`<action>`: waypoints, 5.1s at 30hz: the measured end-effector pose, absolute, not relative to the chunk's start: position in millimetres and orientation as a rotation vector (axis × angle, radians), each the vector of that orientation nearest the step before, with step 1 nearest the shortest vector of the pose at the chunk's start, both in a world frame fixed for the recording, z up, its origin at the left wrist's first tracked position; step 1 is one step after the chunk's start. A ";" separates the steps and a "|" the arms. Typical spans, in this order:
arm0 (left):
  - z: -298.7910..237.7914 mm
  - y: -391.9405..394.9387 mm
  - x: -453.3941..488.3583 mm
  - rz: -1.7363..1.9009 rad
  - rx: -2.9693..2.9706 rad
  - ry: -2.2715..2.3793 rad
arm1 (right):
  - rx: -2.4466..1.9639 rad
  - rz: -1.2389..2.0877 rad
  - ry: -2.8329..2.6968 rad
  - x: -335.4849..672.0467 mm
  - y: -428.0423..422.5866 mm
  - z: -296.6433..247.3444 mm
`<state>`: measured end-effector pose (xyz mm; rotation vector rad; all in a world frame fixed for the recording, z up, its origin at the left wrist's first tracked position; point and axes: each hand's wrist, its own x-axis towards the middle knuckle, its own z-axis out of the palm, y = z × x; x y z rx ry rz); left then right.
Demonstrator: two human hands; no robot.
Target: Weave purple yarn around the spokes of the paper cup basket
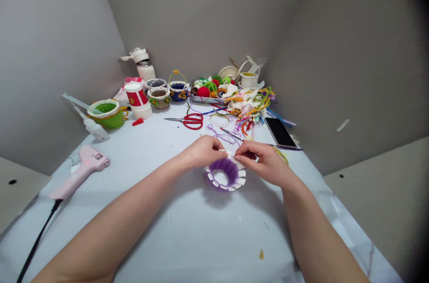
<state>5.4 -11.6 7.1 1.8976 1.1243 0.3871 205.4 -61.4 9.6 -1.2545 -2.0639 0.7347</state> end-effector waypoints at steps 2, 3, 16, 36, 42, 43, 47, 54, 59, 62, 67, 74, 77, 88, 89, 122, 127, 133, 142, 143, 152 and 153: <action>6.4 -9.8 4.0 0.391 1.891 1.121 | -1.237 0.737 -2.085 210.4 -60.4 10.0; 6.2 -8.9 3.1 0.389 1.878 1.123 | -1.245 0.746 -2.084 213.5 -59.3 9.4; 14.4 -5.6 -7.4 0.322 1.940 1.157 | -1.309 1.104 -2.069 217.4 -50.8 -1.6; 12.2 -10.3 0.1 0.395 1.880 1.022 | -1.337 1.140 -2.038 204.0 -49.3 -10.6; 6.2 -11.2 3.7 0.423 1.888 1.051 | -1.328 1.135 -2.091 212.7 -47.5 -8.8; 6.0 -11.2 3.5 0.427 1.886 1.068 | -1.321 1.120 -2.093 215.4 -47.3 -7.7; 5.3 -10.7 3.1 0.447 1.896 1.057 | -1.319 1.109 -2.024 224.0 -47.9 -3.0; 5.9 -12.5 4.4 0.409 1.928 1.103 | -1.284 0.891 -2.010 218.9 -54.9 5.1; 7.3 -12.5 4.3 0.411 1.957 1.113 | -1.193 0.813 -2.127 215.7 -60.6 11.0; 6.7 -11.4 3.7 0.417 1.951 1.114 | -1.173 0.809 -2.173 218.9 -60.4 12.6; 7.0 -10.5 2.2 0.424 1.927 1.102 | -1.226 0.870 -2.162 222.6 -57.3 11.8; 11.1 -9.5 -1.8 0.386 1.979 1.108 | -1.269 1.046 -2.101 221.9 -54.0 6.8; 11.3 -9.3 -2.5 0.377 2.002 1.111 | -1.275 1.099 -2.070 223.5 -52.5 5.0; 10.9 -8.6 -3.1 0.362 2.009 1.112 | -1.269 1.131 -2.095 221.9 -48.7 -0.6; 11.4 -8.8 -3.1 0.364 2.006 1.111 | -1.250 1.150 -2.124 220.6 -48.9 -1.1; 12.1 -5.9 -0.3 0.388 1.832 1.090 | -1.264 0.989 -2.020 200.3 -44.6 -17.2; 16.0 -7.6 -3.4 0.342 1.870 1.160 | -1.252 0.998 -2.021 200.4 -43.8 -18.8; 10.4 -9.0 2.4 0.360 1.853 1.034 | -1.236 0.998 -2.026 197.8 -44.5 -17.3; 2.4 -6.0 3.0 0.419 1.826 1.099 | -1.353 0.948 -1.977 211.4 -48.6 -7.1; 2.0 -6.4 3.1 0.420 1.843 1.101 | -1.360 0.937 -1.959 211.2 -49.4 -6.6; 1.9 -9.6 4.4 0.425 1.950 1.109 | -1.358 1.005 -1.807 201.1 -51.9 -6.5; 1.9 -9.6 4.5 0.432 1.966 1.112 | -1.346 0.980 -1.817 200.9 -52.5 -5.7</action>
